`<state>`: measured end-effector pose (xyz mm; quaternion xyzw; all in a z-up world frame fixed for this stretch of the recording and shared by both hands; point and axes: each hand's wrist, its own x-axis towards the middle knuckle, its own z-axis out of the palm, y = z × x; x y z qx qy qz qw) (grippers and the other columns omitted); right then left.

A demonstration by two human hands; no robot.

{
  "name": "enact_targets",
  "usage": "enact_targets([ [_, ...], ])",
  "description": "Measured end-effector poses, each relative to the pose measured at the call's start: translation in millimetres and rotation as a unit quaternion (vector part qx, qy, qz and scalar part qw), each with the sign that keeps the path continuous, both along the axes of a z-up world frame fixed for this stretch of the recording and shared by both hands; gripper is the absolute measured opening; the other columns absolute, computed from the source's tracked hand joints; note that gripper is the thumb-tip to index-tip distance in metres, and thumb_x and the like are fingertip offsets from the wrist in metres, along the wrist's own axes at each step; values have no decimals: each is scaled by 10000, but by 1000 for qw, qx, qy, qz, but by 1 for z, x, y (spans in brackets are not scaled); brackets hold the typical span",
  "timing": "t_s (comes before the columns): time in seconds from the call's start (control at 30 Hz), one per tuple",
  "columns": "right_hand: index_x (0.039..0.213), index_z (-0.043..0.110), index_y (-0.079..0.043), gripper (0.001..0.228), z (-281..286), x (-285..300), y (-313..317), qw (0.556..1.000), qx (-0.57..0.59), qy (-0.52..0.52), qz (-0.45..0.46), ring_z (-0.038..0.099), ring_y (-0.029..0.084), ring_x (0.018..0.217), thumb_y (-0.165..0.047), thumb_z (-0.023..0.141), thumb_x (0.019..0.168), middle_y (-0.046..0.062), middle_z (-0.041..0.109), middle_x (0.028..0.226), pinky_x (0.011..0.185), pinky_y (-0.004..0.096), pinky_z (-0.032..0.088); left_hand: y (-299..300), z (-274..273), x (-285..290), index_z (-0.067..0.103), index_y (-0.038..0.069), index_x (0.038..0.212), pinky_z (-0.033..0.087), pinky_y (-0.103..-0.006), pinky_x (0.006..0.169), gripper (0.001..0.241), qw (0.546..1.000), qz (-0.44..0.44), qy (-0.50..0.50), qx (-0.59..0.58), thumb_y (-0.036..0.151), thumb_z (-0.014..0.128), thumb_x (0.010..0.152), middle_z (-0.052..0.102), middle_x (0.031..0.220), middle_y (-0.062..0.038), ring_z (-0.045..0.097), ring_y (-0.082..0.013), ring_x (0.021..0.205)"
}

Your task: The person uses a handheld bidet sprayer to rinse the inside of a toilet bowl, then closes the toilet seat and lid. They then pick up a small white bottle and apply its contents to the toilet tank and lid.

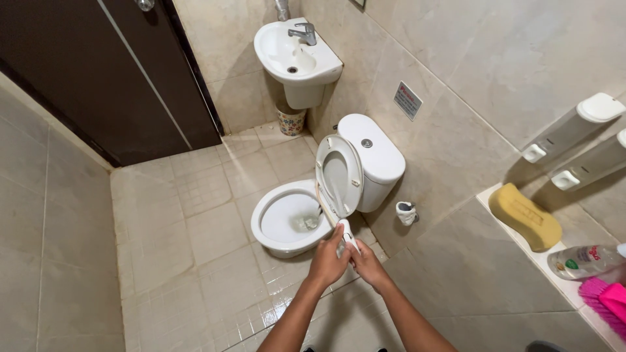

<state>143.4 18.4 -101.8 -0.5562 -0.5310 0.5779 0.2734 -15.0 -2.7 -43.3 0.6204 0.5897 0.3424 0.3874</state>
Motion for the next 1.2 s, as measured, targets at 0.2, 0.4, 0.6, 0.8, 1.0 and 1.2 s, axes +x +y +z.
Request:
enact_targets([
  [0.2,1023,604,-83,306,2,-7,-3,1000,9,0,8,481,80,652,-379,531,1054,-22,553,745,610,267,441,-3,-30,-11,436,-1,1526,310,-469,1176,611,997,-1,3,82,248,597,992,463,1568,-202,511,-414,1400],
  [0.4,1060,622,-84,229,6,-12,-4,997,32,70,-1,520,86,661,-307,574,1033,-8,579,752,610,264,446,-17,5,-19,408,6,1533,398,-420,1128,678,999,31,-32,19,300,616,959,546,1487,-208,546,-385,1312],
  [0.6,1225,633,-50,273,7,-11,4,990,110,85,15,592,86,773,-198,637,995,-1,679,911,700,260,514,-19,5,-25,463,-18,1491,437,-418,1079,664,994,38,-73,74,331,667,964,645,1379,-242,601,-364,1251],
  [0.8,1284,609,-41,273,4,-27,9,978,170,120,11,561,64,890,-123,617,1024,-1,637,1004,749,252,479,-20,51,-20,617,77,1390,546,-402,828,523,994,88,-56,41,276,710,915,733,979,-217,685,-324,919],
  [1.0,1363,582,-67,336,21,-25,10,982,172,51,59,501,96,834,-127,604,1034,-11,605,1007,741,280,452,-7,28,-21,746,15,1131,551,-315,779,312,969,106,-221,44,223,758,898,777,923,-135,677,-173,845],
  [1.2,1475,438,-69,656,65,-18,25,951,270,5,147,532,147,1230,-141,745,900,54,528,1350,1012,334,455,4,34,-24,764,28,1149,556,-314,821,341,960,136,-227,88,196,807,855,733,984,-109,699,-164,906],
])
